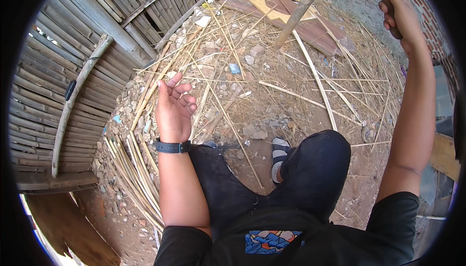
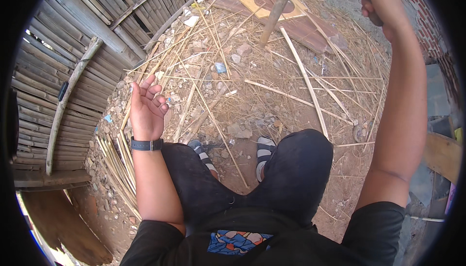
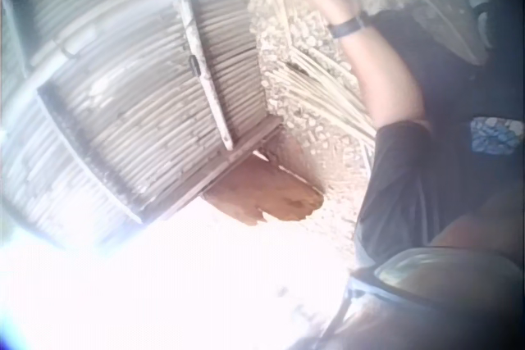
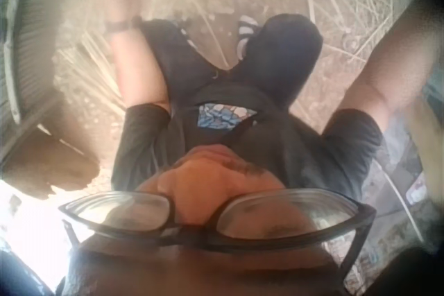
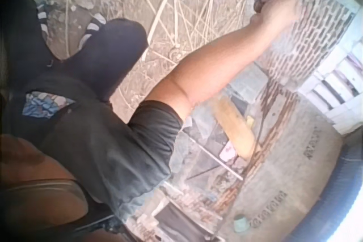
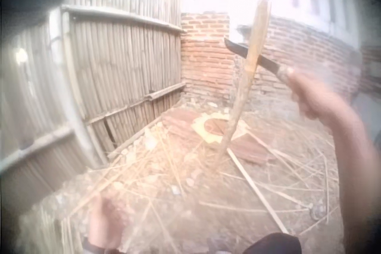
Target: The person splits a long bamboo pole into thin strips using a machete. They hold the pole against a vertical bamboo stake and repeatedly strike it with the machete to separate the strips.
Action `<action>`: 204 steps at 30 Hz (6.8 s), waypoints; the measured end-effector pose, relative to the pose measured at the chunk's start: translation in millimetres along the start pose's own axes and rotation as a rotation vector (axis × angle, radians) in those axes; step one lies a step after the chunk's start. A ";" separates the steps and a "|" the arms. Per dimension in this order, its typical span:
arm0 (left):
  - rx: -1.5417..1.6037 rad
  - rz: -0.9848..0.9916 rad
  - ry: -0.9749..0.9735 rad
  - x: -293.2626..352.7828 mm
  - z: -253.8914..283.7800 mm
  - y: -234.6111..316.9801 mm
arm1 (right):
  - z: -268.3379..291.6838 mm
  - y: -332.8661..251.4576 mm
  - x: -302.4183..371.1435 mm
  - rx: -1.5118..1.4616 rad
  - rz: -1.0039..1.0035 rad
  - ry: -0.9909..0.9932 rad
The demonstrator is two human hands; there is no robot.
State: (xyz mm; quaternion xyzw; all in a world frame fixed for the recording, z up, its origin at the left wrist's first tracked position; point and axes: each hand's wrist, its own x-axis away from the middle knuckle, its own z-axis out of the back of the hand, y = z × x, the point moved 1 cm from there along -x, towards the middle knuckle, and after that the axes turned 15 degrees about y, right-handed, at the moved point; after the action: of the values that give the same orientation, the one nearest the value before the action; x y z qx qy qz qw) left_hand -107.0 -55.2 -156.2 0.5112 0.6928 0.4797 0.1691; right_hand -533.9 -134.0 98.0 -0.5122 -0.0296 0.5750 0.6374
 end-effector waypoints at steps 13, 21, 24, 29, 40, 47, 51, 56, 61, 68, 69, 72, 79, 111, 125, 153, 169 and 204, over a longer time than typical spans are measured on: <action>-0.029 0.010 0.023 -1.6 0.9 2.3 | -169.4 94.8 33.8 0.074 -0.170 -0.080; -0.031 0.005 0.039 0.6 5.7 4.3 | -90.5 50.9 28.7 -0.137 -0.137 -0.090; -0.016 -0.012 0.017 1.7 5.5 5.0 | -24.1 5.1 18.5 -0.031 -0.068 -0.007; 0.001 -0.024 -0.027 4.4 4.6 4.3 | -0.5 36.6 -5.0 0.130 -0.024 -0.062; -0.028 0.009 0.057 -5.2 7.4 -0.5 | -120.0 118.7 14.1 0.247 -0.023 0.010; -0.022 -0.020 0.035 2.0 9.6 5.6 | -28.4 47.7 25.0 0.013 -0.066 -0.031; -0.021 -0.030 -0.009 7.1 -0.9 4.0 | -71.5 121.1 51.9 0.257 0.001 0.076; -0.065 -0.013 0.049 0.7 4.9 1.4 | -109.9 131.1 57.1 0.213 -0.190 -0.044; -0.038 -0.006 0.047 -0.3 -2.2 -1.0 | -90.4 143.6 42.8 0.162 -0.077 -0.004; -0.032 -0.026 0.031 0.7 8.4 5.6 | -38.1 78.6 53.8 0.039 0.141 0.141; -0.023 -0.028 0.033 1.2 9.8 6.4 | -37.1 73.9 63.6 0.071 0.098 0.114; -0.025 0.003 0.022 2.0 -2.0 -2.3 | -69.0 124.6 98.9 0.291 0.014 0.042; -0.045 0.005 0.065 -4.3 13.0 4.3 | -136.3 111.0 76.0 0.291 -0.014 -0.045; -0.755 -0.200 -0.205 18.4 -13.6 -22.6 | -169.5 36.5 216.4 -0.826 -0.574 -0.160; -0.849 -0.438 -0.307 84.1 -119.8 -18.6 | -161.2 12.1 240.3 -1.106 -0.683 -0.338; -0.865 -0.299 -0.004 27.3 -70.0 33.0 | -48.5 159.3 122.5 -0.478 -0.371 -0.355; -1.170 -0.433 0.101 8.3 -68.4 37.8 | -53.6 563.4 336.1 0.815 -0.622 -0.311; -1.420 -0.651 -0.014 -10.2 -111.7 46.2 | 161.8 267.9 260.5 0.284 -0.157 -0.155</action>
State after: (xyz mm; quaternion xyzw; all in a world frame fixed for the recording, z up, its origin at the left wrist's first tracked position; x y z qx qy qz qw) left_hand -158.5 -118.2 -66.2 0.0547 0.3340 0.7310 0.5925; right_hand -735.8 115.2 -152.9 -0.3673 -0.0372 0.5595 0.7420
